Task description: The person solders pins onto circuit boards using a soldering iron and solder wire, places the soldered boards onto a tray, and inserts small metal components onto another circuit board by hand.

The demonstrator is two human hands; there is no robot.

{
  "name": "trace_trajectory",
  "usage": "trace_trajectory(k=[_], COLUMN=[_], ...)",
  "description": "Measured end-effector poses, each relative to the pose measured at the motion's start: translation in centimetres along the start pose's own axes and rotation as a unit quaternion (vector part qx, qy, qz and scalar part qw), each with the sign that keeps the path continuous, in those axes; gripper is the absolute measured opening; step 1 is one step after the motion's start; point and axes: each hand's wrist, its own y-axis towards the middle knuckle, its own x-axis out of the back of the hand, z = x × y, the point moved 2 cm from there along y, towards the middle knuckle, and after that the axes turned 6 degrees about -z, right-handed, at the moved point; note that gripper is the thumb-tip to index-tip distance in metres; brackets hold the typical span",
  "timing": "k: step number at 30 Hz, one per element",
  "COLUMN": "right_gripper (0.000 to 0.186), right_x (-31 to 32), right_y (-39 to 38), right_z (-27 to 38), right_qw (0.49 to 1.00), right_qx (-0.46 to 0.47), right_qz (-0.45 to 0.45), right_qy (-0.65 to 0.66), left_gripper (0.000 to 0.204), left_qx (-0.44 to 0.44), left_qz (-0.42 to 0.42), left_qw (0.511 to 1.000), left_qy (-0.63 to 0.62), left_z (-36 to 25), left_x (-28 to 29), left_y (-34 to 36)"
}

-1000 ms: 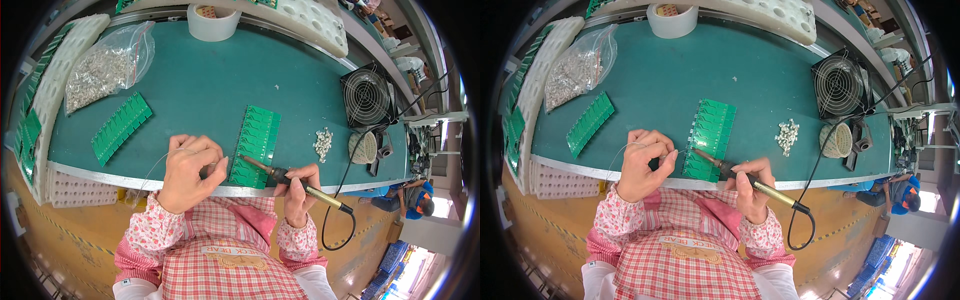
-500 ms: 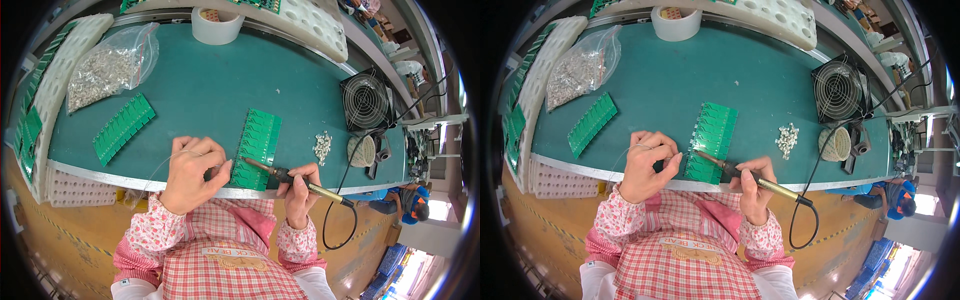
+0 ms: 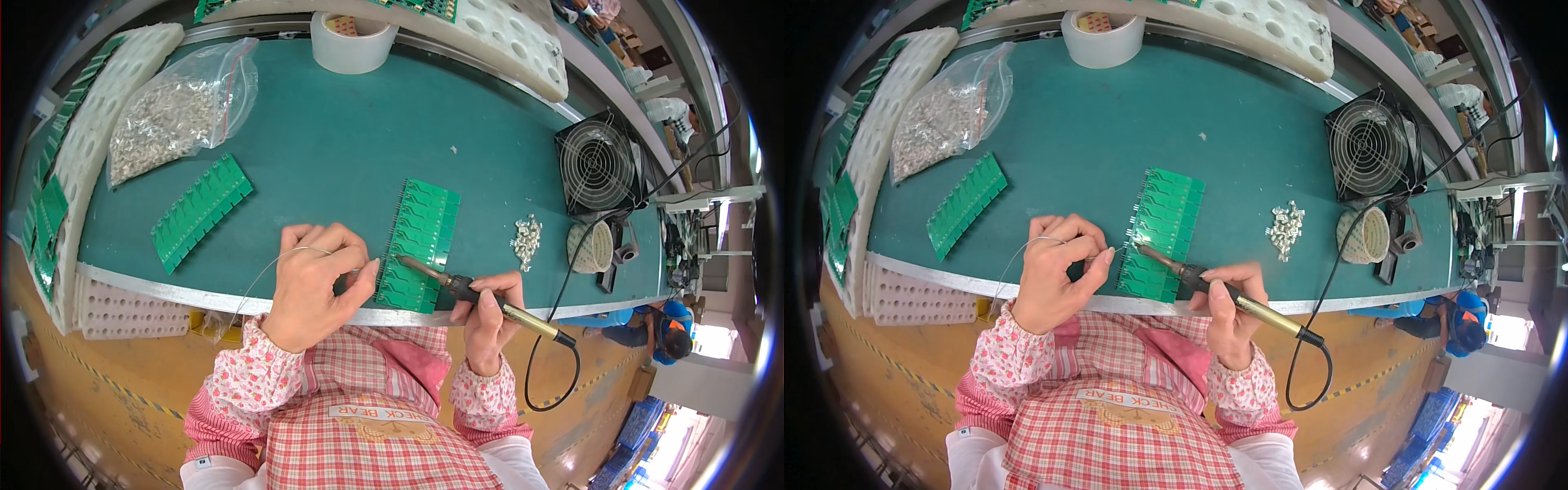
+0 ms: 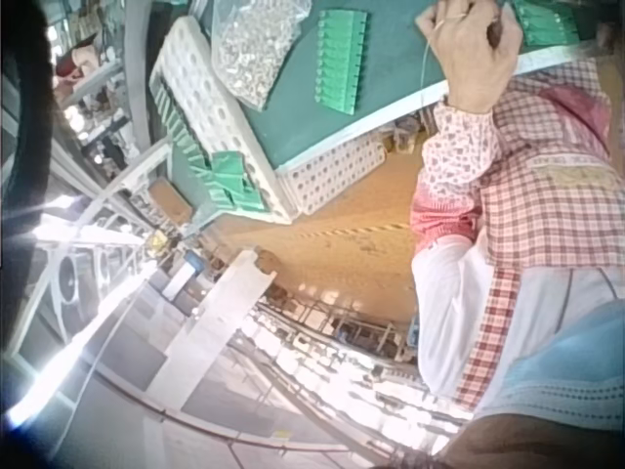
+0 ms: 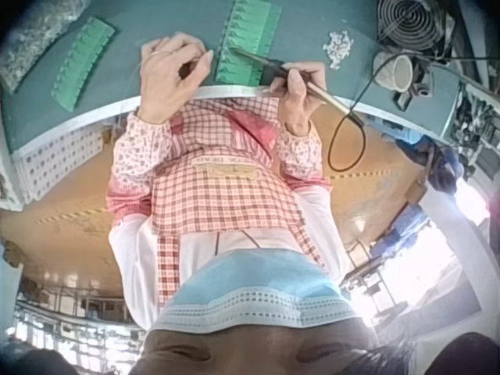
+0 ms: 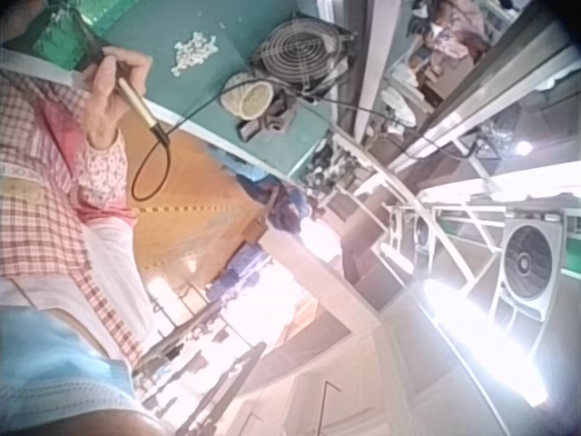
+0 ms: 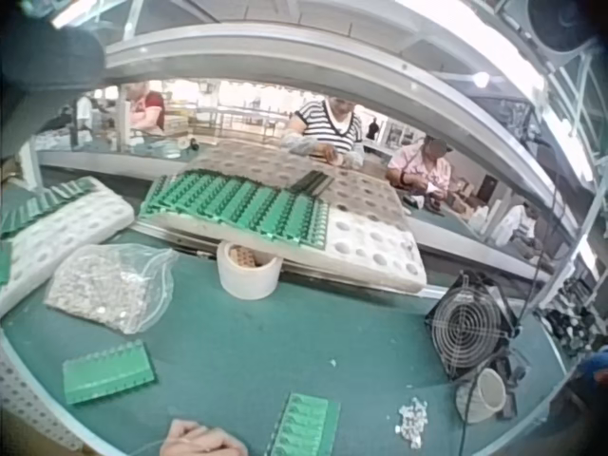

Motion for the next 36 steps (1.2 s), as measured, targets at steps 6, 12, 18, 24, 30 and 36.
trace_trajectory(k=[6,12,18,24,30,36], right_gripper=[0.019,0.020,0.021,0.024,0.017,0.017], right_x=[-0.05,0.02,-0.25,-0.49,0.03,-0.03], right_y=[0.13,0.14,0.08,-0.01,-0.14,-0.60], right_z=[0.03,0.04,0.20,0.18,-0.07,-0.23], right_qw=[0.999,0.999,0.999,0.999,0.999,0.999], right_qx=[-0.027,-0.018,-0.017,-0.019,0.011,0.032], right_qz=[0.017,0.024,0.022,-0.001,0.034,-0.002], right_qy=[-0.012,-0.021,-0.023,-0.048,-0.021,-0.005], left_gripper=[0.012,0.012,0.012,0.012,0.013,0.014], left_qx=[-0.005,0.000,-0.012,-0.011,-0.020,-0.006], left_qz=[0.000,0.003,-0.003,0.003,0.006,-0.009], left_qw=[1.000,1.000,1.000,0.999,0.999,1.000], left_qy=[0.010,0.005,0.029,0.031,0.043,0.007], left_z=[-0.06,-0.08,-0.14,-0.17,-0.35,0.17], left_x=[-0.01,0.09,-0.14,-0.08,-0.09,-0.15], left_y=[0.08,0.05,0.12,0.03,0.14,-0.14])
